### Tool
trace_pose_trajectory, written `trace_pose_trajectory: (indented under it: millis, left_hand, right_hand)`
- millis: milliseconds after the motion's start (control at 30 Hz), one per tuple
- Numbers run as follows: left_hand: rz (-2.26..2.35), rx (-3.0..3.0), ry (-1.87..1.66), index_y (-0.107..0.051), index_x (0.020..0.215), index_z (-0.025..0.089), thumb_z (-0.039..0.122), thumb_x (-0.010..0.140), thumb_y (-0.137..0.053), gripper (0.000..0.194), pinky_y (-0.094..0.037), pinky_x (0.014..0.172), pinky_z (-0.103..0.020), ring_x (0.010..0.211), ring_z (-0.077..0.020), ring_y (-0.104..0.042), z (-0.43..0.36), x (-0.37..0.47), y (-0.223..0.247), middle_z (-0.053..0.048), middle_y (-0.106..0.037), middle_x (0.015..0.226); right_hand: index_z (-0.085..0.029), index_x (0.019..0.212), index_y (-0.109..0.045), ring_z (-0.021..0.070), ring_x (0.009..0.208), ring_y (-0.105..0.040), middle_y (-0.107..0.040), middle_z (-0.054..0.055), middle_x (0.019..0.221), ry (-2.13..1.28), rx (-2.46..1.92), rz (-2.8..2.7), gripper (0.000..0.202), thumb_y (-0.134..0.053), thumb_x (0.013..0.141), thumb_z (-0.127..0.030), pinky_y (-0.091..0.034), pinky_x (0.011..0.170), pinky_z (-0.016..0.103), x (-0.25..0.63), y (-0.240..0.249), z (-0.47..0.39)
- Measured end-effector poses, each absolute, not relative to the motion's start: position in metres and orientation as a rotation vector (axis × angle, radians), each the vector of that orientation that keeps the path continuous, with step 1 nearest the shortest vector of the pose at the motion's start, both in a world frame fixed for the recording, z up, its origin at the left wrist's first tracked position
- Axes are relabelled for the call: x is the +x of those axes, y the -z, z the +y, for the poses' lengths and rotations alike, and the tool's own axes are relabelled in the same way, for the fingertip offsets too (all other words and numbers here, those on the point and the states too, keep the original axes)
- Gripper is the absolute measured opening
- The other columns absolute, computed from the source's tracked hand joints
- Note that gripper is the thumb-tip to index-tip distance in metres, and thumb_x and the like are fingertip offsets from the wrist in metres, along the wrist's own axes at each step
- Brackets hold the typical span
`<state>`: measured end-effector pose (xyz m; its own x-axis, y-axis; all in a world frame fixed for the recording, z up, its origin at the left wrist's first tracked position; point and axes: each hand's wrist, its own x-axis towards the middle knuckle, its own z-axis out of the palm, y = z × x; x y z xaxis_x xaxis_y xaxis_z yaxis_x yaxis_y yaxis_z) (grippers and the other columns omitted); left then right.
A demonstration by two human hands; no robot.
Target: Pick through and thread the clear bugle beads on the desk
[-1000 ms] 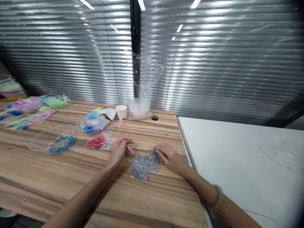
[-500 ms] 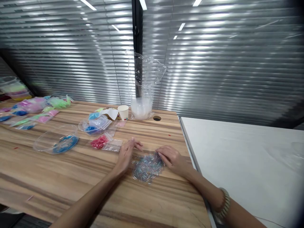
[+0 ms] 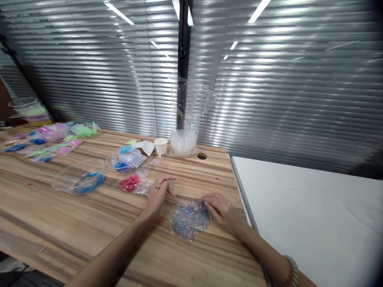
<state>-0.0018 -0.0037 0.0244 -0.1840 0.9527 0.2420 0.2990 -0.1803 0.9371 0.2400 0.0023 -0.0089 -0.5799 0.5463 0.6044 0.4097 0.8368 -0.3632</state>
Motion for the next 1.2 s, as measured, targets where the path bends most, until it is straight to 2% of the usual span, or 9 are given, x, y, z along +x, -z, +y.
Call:
trace_pose_trajectory:
  millis: [133,267,467,633,767,967,1033,1100,1200]
  left_hand:
    - [1.507,1.399,-1.403,-0.064,0.050,0.020,0.036,0.076,-0.044,0.037,-0.040,0.091,-0.038,0.088,-0.0248,-0.058,-0.004,-0.003,-0.024,-0.007,-0.070,0.086]
    - [1.392,1.292,-1.470,-0.071,0.084,0.015,0.045,0.086,-0.037,0.045,-0.036,0.098,-0.040,0.091,-0.0251,-0.062,-0.006,0.001,-0.021,-0.007,-0.070,0.073]
    - [1.189,1.364,-1.425,-0.037,0.136,0.006,0.039,0.090,-0.040,0.057,-0.041,0.093,-0.039,0.057,-0.0176,-0.064,-0.008,0.007,-0.023,0.005,-0.055,0.040]
    - [1.254,1.292,-1.234,-0.044,0.131,0.007,0.035,0.080,-0.046,0.059,-0.048,0.052,-0.027,0.041,-0.0133,-0.059,-0.008,0.004,-0.025,-0.010,-0.071,0.081]
    - [1.253,1.231,-1.173,-0.050,0.125,0.008,0.037,0.077,-0.048,0.056,-0.046,0.044,-0.024,0.040,-0.0137,-0.060,-0.006,-0.001,-0.024,-0.016,-0.069,0.094]
    - [1.083,1.187,-1.167,-0.028,0.141,0.009,0.036,0.083,-0.051,0.067,-0.051,0.075,-0.032,0.075,-0.0215,-0.069,-0.003,0.003,-0.014,-0.011,-0.071,0.077]
    - [0.993,1.230,-1.113,-0.018,0.145,0.018,0.038,0.085,-0.054,0.073,-0.048,0.086,-0.037,0.075,-0.0198,-0.069,-0.005,0.008,-0.012,-0.015,-0.068,0.103]
    - [0.890,1.294,-1.042,-0.012,0.145,0.030,0.037,0.084,-0.057,0.076,-0.046,0.091,-0.040,0.065,-0.0152,-0.069,-0.007,0.011,-0.012,-0.017,-0.048,0.132]
    - [0.848,1.329,-1.010,-0.010,0.143,0.039,0.032,0.084,-0.057,0.075,-0.047,0.092,-0.041,0.057,-0.0103,-0.067,-0.008,0.010,-0.014,-0.017,-0.025,0.146]
  right_hand:
    - [-0.018,0.106,-0.061,0.0191,0.090,-0.062,-0.066,0.009,0.095,-0.183,-0.689,-2.237,0.024,-0.040,0.093,-0.016,-0.053,0.079,0.037,0.243,0.008,0.005]
    - [-0.019,0.108,-0.059,0.0194,0.089,-0.062,-0.066,0.009,0.096,-0.124,-0.695,-2.243,0.025,-0.040,0.092,-0.015,-0.053,0.079,0.037,0.246,0.007,0.008]
    - [-0.015,0.107,-0.059,0.0204,0.089,-0.060,-0.066,0.009,0.094,-0.032,-0.625,-2.267,0.023,-0.043,0.091,-0.013,-0.052,0.079,0.038,0.246,0.006,0.004]
    - [-0.014,0.105,-0.060,0.0197,0.088,-0.059,-0.066,0.010,0.093,-0.034,-0.630,-2.271,0.022,-0.044,0.090,-0.012,-0.051,0.078,0.037,0.244,0.007,0.004]
    - [-0.014,0.104,-0.060,0.0200,0.088,-0.059,-0.066,0.010,0.094,-0.028,-0.621,-2.281,0.021,-0.044,0.091,-0.013,-0.050,0.079,0.037,0.245,0.002,0.003]
    - [-0.013,0.103,-0.060,0.0204,0.089,-0.059,-0.066,0.010,0.090,0.006,-0.557,-2.326,0.022,-0.042,0.090,-0.011,-0.050,0.079,0.037,0.239,-0.003,-0.003]
    - [-0.013,0.102,-0.060,0.0203,0.089,-0.059,-0.066,0.010,0.089,-0.012,-0.550,-2.322,0.021,-0.043,0.090,-0.012,-0.050,0.079,0.036,0.235,-0.001,-0.004]
    - [-0.012,0.101,-0.060,0.0201,0.089,-0.059,-0.066,0.009,0.088,-0.037,-0.555,-2.305,0.019,-0.044,0.091,-0.013,-0.050,0.079,0.036,0.233,0.002,-0.004]
    - [-0.012,0.099,-0.061,0.0193,0.087,-0.059,-0.066,0.009,0.087,-0.071,-0.545,-2.291,0.017,-0.045,0.091,-0.013,-0.050,0.079,0.035,0.233,0.005,-0.004]
